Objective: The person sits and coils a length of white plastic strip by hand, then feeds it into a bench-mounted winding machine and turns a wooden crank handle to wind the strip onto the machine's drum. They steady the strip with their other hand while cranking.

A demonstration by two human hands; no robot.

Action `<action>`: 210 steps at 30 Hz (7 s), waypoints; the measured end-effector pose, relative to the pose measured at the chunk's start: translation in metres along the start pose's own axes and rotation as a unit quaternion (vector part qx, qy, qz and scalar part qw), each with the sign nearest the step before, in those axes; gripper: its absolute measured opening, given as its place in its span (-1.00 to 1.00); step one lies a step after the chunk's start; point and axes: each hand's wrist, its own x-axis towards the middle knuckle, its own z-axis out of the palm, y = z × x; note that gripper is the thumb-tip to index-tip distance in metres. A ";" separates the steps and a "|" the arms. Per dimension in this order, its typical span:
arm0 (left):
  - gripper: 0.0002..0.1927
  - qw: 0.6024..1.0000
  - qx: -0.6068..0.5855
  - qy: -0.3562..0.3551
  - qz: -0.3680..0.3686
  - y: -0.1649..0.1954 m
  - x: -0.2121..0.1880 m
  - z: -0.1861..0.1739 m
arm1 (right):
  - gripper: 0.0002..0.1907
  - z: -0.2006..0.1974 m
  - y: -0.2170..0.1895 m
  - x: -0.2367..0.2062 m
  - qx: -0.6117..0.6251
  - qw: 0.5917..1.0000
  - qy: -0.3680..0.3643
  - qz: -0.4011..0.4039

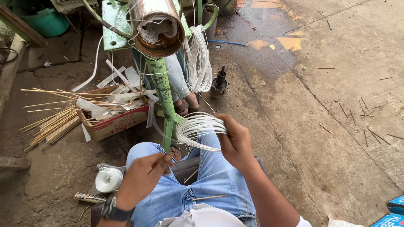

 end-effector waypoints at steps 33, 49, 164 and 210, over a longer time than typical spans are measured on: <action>-0.53 0.933 -0.327 -0.099 0.115 0.007 0.029 -0.025 | -0.69 0.084 0.056 -0.030 0.105 0.992 -0.055 0.048; -0.38 0.808 -0.514 -0.271 0.102 0.009 0.031 -0.046 | -0.64 0.100 0.058 -0.017 0.225 0.970 -0.070 0.057; -0.31 0.872 -0.419 -0.038 0.249 0.027 0.024 -0.011 | -0.80 0.074 0.035 -0.047 0.165 0.975 -0.027 0.145; -0.54 0.903 -0.324 0.104 0.262 0.059 0.018 0.004 | 0.00 0.061 -0.009 -0.064 -0.207 0.967 -0.059 -0.138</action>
